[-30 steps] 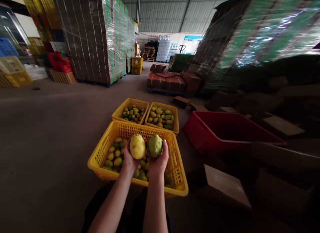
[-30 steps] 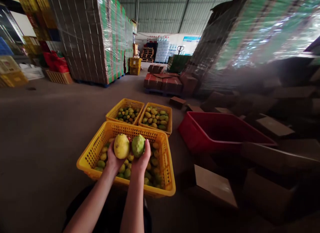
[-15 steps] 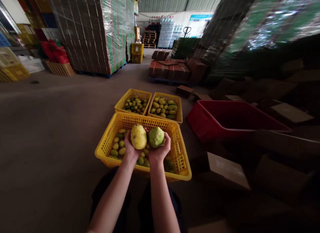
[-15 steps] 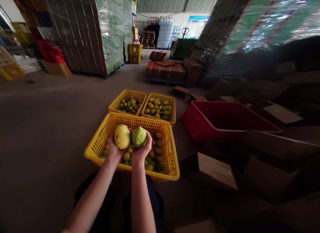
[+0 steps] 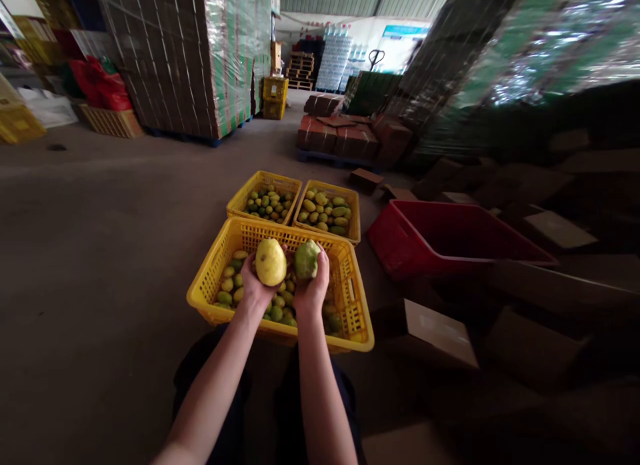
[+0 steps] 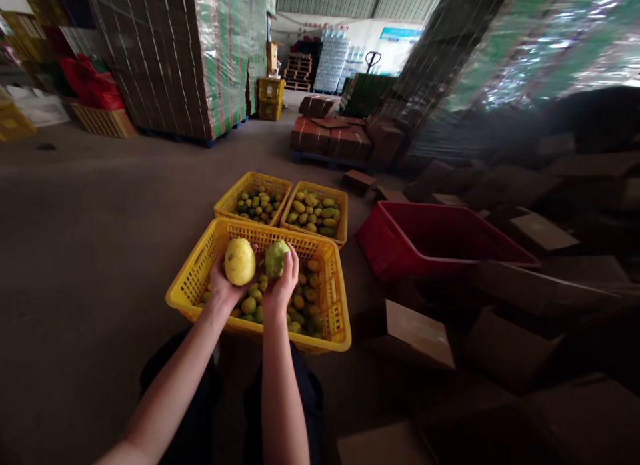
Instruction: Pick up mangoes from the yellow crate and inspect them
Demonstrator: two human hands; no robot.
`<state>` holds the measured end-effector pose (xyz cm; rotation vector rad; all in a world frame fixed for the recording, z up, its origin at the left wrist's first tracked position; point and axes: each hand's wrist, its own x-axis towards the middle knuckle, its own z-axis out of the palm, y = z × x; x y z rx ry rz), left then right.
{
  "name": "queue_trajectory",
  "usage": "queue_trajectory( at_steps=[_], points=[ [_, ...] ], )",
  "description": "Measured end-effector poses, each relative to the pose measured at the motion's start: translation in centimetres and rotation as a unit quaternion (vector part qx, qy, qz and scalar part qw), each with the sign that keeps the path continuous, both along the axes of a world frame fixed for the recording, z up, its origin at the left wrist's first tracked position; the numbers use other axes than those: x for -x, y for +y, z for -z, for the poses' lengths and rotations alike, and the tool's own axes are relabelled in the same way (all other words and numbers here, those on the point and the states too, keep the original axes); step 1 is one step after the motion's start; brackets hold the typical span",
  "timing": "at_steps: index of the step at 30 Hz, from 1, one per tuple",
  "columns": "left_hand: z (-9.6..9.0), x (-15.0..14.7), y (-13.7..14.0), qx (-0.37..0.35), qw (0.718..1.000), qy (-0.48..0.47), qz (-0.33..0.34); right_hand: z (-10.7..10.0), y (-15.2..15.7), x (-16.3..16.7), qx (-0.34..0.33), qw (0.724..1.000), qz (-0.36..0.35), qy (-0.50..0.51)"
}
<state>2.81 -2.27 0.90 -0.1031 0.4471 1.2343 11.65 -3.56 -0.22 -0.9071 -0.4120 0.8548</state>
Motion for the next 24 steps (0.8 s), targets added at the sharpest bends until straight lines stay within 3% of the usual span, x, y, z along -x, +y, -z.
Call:
queue_trajectory(
  at_steps=[3, 6, 10, 13, 17, 20, 24],
  points=[
    [-0.1, -0.1, -0.1, 0.000, 1.000, 0.007, -0.002, 0.4, 0.2, 0.6, -0.008, 0.992, 0.020, -0.122],
    [0.1, -0.5, 0.0, -0.006, 0.999, 0.045, -0.024, 0.6, 0.1, 0.9, -0.040, 0.954, -0.038, -0.295],
    [0.9, -0.5, 0.4, -0.083, 0.992, 0.082, -0.057, 0.6, -0.3, 1.1, -0.073, 0.908, -0.107, -0.398],
    [1.6, 0.2, 0.6, -0.079, 0.990, 0.099, -0.062, 0.5, -0.8, 1.6, -0.111, 0.872, -0.101, -0.466],
    [1.9, 1.0, 0.4, -0.078, 0.991, 0.107, -0.036, 1.1, -1.7, 3.3, -0.182, 0.839, -0.032, -0.512],
    [1.3, 1.3, 0.5, -0.110, 0.990, 0.085, -0.031, 1.5, -2.1, 3.9, -0.214, 0.846, -0.001, -0.488],
    [0.3, 2.1, 1.1, -0.093, 0.982, 0.108, -0.121, 0.8, -1.7, 2.5, -0.138, 0.907, 0.037, -0.396]
  ],
)
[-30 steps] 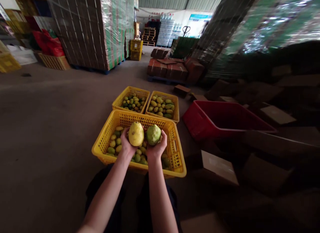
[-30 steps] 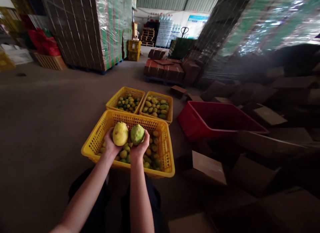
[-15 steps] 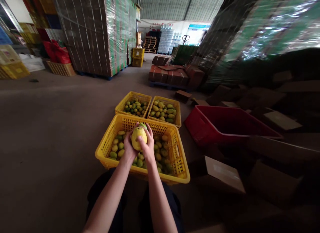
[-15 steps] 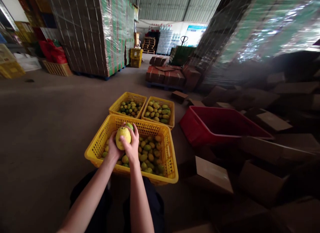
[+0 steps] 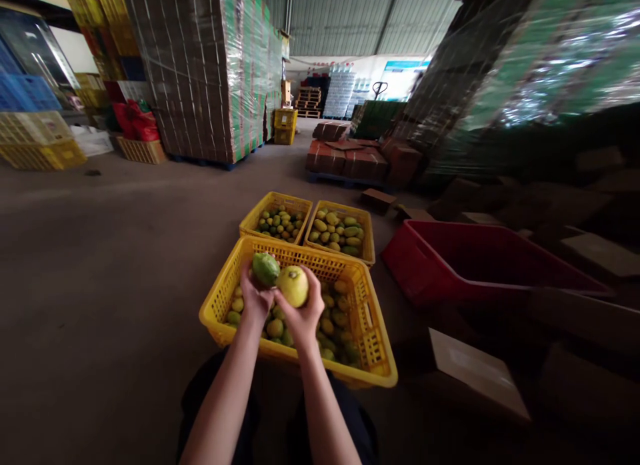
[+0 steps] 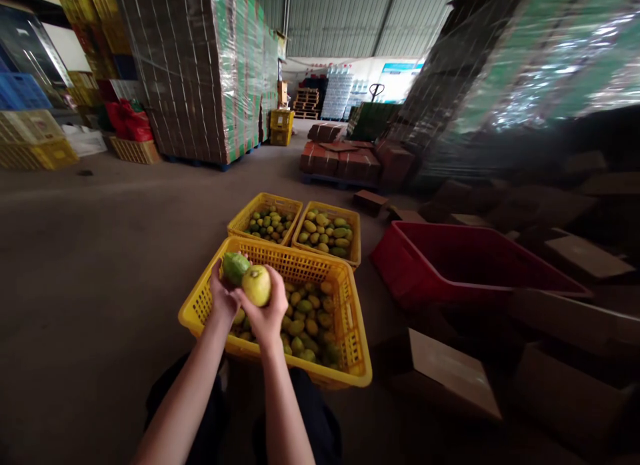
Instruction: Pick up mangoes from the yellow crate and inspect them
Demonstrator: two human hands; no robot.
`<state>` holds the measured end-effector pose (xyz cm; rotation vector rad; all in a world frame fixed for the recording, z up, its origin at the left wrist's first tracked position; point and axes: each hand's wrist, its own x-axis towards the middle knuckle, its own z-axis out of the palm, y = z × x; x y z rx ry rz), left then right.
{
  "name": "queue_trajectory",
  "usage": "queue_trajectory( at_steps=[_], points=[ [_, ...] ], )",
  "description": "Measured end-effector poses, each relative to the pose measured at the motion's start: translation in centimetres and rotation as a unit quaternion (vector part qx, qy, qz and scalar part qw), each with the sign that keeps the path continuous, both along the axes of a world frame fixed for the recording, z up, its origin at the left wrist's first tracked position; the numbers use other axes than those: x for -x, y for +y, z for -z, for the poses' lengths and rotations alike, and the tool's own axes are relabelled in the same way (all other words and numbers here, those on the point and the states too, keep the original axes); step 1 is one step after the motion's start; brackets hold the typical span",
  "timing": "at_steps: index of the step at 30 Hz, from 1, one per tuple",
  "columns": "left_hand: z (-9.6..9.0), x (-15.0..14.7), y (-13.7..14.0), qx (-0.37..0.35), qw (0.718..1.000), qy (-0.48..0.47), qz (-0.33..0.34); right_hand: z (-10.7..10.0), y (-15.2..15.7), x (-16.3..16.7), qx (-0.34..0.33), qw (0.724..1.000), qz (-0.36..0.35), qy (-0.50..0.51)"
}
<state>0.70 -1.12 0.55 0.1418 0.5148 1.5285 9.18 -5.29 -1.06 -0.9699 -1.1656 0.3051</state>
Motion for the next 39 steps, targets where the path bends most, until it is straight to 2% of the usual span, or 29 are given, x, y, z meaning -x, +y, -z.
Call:
queue_trajectory(
  at_steps=[3, 6, 10, 13, 18, 22, 25, 28, 31, 34, 39],
  points=[
    [-0.4, 0.6, 0.1, -0.045, 0.998, 0.048, -0.021, -0.8, 0.5, -1.9, 0.039, 0.998, 0.036, 0.033],
    [-0.7, 0.7, -0.6, -0.101, 0.987, 0.119, -0.033, -1.1, 0.4, -2.9, 0.041, 0.999, 0.003, -0.004],
    [-1.2, 0.4, -1.5, -0.117, 0.976, 0.170, -0.065, -0.8, -0.3, -2.2, 0.012, 0.998, -0.038, -0.046],
    [-1.5, 0.5, -1.5, -0.094, 0.981, 0.157, -0.066, -0.6, -0.4, -1.1, 0.014, 0.999, -0.031, -0.014],
    [-1.4, 0.6, -0.8, -0.038, 0.992, 0.119, 0.012, -0.5, 0.2, 0.0, 0.056, 0.994, 0.018, 0.089],
    [-1.6, 0.5, -0.8, -0.072, 0.985, 0.147, 0.050, -0.6, 0.9, 0.0, 0.119, 0.972, 0.053, 0.194],
    [-1.9, 0.6, -0.7, 0.010, 0.992, 0.094, 0.079, -0.6, 1.3, -0.2, 0.163, 0.951, 0.051, 0.259],
    [-1.5, 0.8, 0.0, 0.084, 0.996, -0.019, 0.034, -0.3, 1.6, 0.0, 0.192, 0.940, 0.017, 0.283],
    [-0.7, 0.9, 0.7, 0.069, 0.993, -0.093, -0.032, 0.2, 2.0, 0.9, 0.212, 0.939, -0.014, 0.270],
    [-0.3, 0.8, 0.7, 0.047, 0.996, -0.060, -0.048, 0.5, 2.2, 1.7, 0.220, 0.944, -0.007, 0.247],
    [-1.1, -0.1, -0.3, 0.046, 0.997, 0.057, 0.009, 0.1, 2.1, 1.6, 0.205, 0.941, -0.007, 0.271]
  ],
)
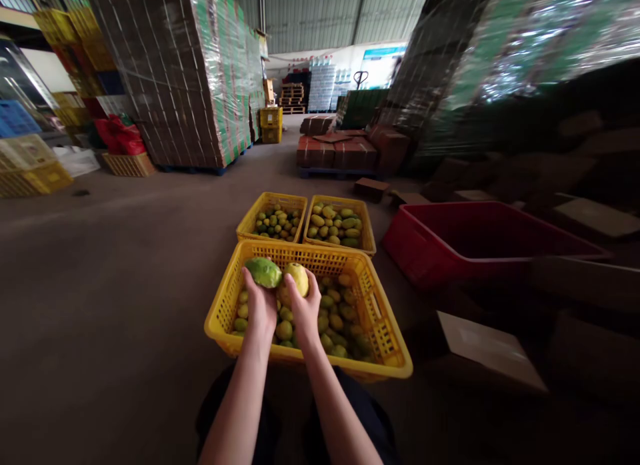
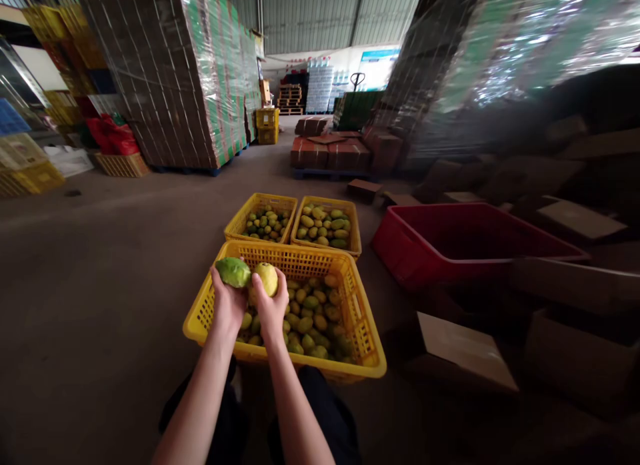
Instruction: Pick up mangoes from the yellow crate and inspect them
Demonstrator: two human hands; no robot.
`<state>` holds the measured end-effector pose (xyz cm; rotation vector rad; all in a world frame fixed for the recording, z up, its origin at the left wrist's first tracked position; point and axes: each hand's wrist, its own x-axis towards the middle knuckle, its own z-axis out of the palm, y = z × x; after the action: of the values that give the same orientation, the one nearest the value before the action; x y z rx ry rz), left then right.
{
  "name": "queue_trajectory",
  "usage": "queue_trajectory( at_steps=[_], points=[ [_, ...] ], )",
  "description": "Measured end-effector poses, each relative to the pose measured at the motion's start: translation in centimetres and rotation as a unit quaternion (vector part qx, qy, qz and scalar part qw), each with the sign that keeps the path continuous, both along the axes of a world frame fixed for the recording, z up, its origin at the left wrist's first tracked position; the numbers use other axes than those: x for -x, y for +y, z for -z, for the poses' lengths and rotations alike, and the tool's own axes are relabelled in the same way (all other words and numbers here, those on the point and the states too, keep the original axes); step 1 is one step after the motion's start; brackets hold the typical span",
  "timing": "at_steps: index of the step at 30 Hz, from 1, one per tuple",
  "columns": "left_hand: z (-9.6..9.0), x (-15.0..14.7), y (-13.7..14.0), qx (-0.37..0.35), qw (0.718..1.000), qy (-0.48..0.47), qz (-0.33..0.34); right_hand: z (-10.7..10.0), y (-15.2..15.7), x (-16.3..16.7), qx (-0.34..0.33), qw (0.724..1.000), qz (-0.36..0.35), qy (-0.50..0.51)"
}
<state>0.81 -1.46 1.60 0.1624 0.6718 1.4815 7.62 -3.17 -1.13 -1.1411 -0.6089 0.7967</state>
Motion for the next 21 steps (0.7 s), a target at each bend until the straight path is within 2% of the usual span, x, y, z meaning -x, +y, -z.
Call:
queue_trajectory(
  at_steps=[4, 9, 13, 16, 18, 21],
  points=[
    [0.0, -0.8, -0.4, 0.006, 0.994, 0.067, 0.081, -0.3, 0.1, -1.3, -0.025, 0.998, 0.033, 0.052],
    [1.4, -0.9, -0.2, -0.036, 0.976, 0.177, 0.122, -0.9, 0.0, -3.5, -0.057, 0.989, 0.089, 0.099],
    [1.7, -0.7, -0.9, -0.126, 0.929, 0.295, 0.183, -1.5, -0.6, -5.3, -0.053, 0.989, 0.084, 0.105],
    [1.5, -0.8, -1.4, -0.142, 0.896, 0.363, 0.214, -1.5, -0.8, -6.2, -0.037, 0.994, 0.070, 0.073],
    [1.6, -1.1, -1.3, -0.130, 0.900, 0.366, 0.198, -1.3, -0.8, -6.5, -0.037, 0.996, 0.068, 0.045],
    [2.0, -1.5, -0.6, -0.113, 0.946, 0.283, 0.107, -1.2, -1.0, -6.7, -0.049, 0.996, 0.078, 0.012]
  ],
)
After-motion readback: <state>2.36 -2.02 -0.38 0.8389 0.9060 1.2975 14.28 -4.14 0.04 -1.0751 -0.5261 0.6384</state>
